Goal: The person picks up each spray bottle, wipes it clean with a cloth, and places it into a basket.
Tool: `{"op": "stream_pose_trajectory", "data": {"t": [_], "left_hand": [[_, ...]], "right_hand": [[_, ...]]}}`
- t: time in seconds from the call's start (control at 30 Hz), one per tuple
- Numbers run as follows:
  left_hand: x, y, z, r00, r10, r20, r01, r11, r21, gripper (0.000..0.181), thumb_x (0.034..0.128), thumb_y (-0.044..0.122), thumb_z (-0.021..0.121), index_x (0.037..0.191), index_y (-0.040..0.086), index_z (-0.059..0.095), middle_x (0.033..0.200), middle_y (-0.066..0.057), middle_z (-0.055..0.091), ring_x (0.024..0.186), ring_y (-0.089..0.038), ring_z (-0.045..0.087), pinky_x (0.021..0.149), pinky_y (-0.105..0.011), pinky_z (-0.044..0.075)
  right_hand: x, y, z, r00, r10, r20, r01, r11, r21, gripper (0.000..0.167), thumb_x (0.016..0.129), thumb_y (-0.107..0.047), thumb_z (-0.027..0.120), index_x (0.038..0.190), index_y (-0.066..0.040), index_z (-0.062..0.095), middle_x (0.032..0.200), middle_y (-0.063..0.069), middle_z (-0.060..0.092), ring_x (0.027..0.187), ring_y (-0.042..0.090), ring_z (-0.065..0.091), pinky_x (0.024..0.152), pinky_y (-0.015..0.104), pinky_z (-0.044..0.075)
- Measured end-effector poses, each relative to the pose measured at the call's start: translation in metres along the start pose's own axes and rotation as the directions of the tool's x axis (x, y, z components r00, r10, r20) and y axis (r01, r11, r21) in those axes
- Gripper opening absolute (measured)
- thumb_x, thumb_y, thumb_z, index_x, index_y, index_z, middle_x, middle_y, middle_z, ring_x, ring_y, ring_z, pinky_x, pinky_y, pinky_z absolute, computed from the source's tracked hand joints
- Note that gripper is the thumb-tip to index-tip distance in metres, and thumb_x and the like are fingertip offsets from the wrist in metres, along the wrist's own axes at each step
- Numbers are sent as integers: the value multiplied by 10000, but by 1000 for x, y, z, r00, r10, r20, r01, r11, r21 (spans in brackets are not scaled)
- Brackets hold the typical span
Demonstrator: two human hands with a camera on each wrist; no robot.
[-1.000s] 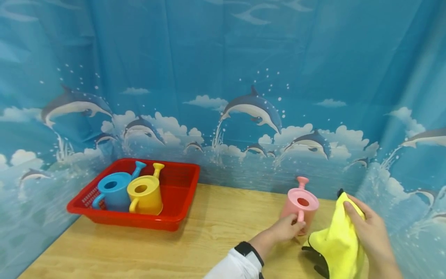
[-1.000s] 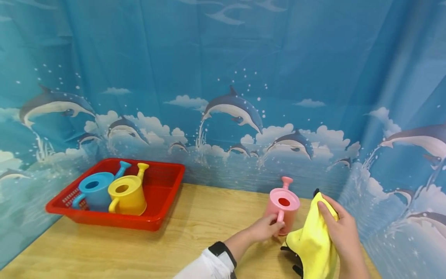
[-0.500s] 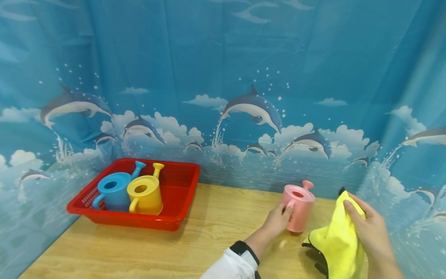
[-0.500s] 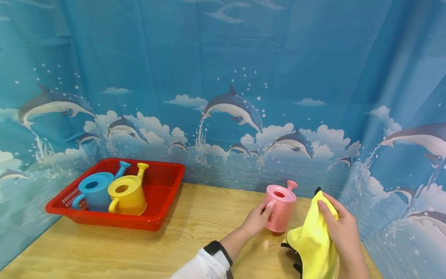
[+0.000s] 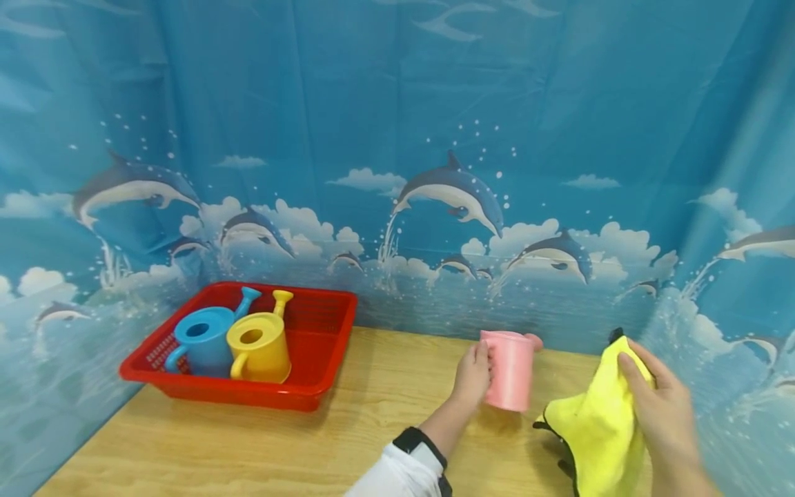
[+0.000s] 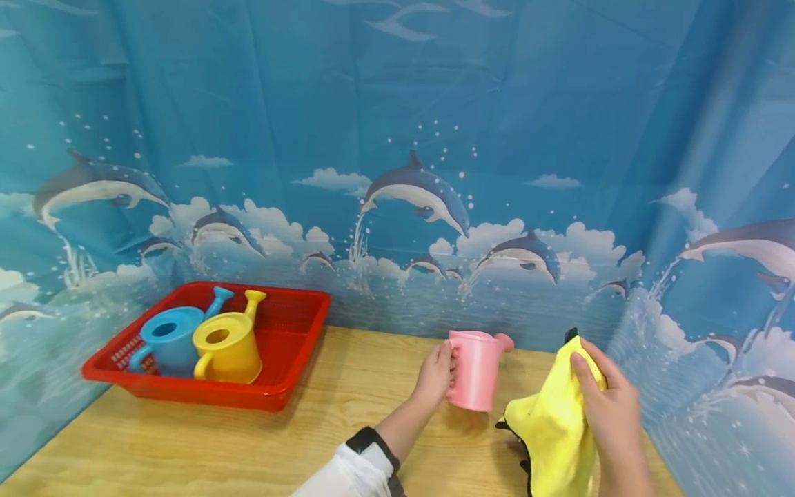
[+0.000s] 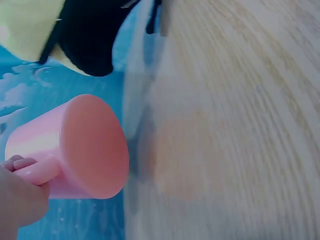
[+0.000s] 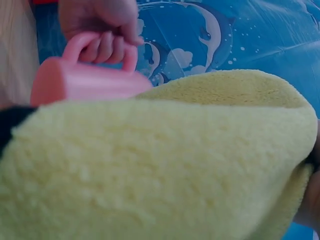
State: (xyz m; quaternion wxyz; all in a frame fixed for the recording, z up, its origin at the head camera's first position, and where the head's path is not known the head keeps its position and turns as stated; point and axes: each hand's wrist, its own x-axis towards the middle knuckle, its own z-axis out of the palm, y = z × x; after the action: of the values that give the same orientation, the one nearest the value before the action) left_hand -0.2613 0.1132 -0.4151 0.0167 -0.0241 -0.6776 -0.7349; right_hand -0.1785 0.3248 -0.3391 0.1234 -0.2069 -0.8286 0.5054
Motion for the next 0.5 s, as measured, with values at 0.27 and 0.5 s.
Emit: {"op": "stream_pose_trajectory", "data": {"t": [0.27, 0.5], "left_hand": [[-14, 22, -40, 995, -10, 95, 32, 973, -227, 362, 1058, 338, 326, 789, 123, 439, 591, 59, 313, 483, -68, 264, 447, -188, 228], [-38, 41, -76, 952, 25, 307, 97, 922, -376, 372, 1067, 345, 237, 777, 154, 371, 601, 69, 236, 449, -37, 175, 418, -177, 153]], "right_hand": [[-12, -4, 15, 965, -242, -102, 228, 965, -131, 523, 979, -447, 503, 1433, -190, 466, 1444, 48, 490, 1231, 158, 499, 768, 97, 413], [-31, -10, 39, 716, -676, -176, 645, 736, -206, 326, 912, -121, 666, 1236, -86, 645, 1011, -421, 408, 952, -225, 369, 758, 85, 336]]}}
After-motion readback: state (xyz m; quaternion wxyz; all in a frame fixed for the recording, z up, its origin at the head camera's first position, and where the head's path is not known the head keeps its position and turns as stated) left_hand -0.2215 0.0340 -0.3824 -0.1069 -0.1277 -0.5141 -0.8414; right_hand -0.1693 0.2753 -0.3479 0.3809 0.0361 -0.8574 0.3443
